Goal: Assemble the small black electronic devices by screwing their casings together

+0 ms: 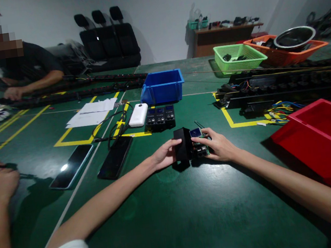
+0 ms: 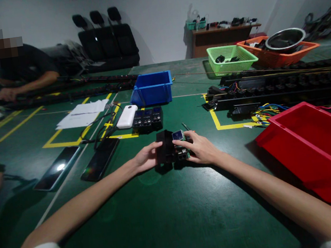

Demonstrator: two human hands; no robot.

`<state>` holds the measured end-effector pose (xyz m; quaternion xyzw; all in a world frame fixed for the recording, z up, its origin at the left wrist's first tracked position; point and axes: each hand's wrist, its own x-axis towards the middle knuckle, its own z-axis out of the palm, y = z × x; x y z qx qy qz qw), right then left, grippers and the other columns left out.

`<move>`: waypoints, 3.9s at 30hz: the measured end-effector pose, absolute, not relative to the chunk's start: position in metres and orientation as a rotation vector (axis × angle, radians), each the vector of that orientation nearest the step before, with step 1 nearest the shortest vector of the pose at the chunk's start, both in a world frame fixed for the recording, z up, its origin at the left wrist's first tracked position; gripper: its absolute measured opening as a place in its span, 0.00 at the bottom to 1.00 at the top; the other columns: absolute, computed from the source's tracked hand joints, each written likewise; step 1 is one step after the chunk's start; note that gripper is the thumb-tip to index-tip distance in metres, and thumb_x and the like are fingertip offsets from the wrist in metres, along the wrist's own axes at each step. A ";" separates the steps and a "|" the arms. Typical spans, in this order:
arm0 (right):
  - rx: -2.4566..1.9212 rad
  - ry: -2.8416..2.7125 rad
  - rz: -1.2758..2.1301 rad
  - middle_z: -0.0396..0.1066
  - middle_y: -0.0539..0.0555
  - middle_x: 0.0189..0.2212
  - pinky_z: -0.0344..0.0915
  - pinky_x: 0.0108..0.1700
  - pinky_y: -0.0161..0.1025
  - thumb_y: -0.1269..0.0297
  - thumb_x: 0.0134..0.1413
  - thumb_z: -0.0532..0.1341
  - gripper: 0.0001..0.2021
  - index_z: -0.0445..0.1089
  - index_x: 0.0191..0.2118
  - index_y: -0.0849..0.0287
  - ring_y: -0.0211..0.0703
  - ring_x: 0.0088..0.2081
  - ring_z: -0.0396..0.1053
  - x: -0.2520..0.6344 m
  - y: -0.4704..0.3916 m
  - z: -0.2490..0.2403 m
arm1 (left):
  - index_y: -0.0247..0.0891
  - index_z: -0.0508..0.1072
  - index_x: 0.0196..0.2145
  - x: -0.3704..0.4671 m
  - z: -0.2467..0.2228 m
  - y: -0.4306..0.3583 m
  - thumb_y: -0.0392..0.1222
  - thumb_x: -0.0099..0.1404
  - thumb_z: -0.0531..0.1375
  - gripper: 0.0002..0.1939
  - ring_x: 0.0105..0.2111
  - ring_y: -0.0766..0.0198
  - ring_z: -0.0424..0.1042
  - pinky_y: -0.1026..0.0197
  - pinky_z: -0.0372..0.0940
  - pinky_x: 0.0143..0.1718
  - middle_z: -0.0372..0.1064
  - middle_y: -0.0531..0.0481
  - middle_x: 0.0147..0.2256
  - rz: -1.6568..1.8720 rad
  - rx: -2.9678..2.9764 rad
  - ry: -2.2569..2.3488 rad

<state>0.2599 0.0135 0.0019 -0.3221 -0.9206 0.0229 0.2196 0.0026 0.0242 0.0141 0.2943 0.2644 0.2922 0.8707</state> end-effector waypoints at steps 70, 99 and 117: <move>-0.788 -2.295 0.097 0.64 0.65 0.52 0.71 0.46 0.53 0.56 0.50 0.65 0.35 0.49 0.61 0.55 0.55 0.52 0.67 0.259 0.017 -0.007 | 0.34 0.72 0.48 0.006 0.017 0.023 0.36 0.61 0.63 0.16 0.37 0.61 0.77 0.56 0.68 0.45 0.77 0.43 0.41 0.641 0.637 0.612; -0.754 -2.381 0.166 0.61 0.66 0.55 0.69 0.48 0.55 0.56 0.48 0.64 0.32 0.53 0.57 0.58 0.59 0.54 0.64 0.259 0.015 0.001 | 0.35 0.70 0.50 0.004 0.012 0.024 0.37 0.61 0.64 0.19 0.38 0.61 0.76 0.55 0.68 0.46 0.75 0.43 0.43 0.636 0.684 0.605; -0.872 -2.418 0.018 0.59 0.65 0.56 0.70 0.48 0.55 0.57 0.50 0.63 0.30 0.56 0.58 0.57 0.60 0.54 0.63 0.257 0.013 0.001 | 0.40 0.68 0.54 0.004 0.013 0.022 0.39 0.61 0.65 0.24 0.43 0.62 0.74 0.56 0.66 0.49 0.71 0.43 0.50 0.615 0.781 0.617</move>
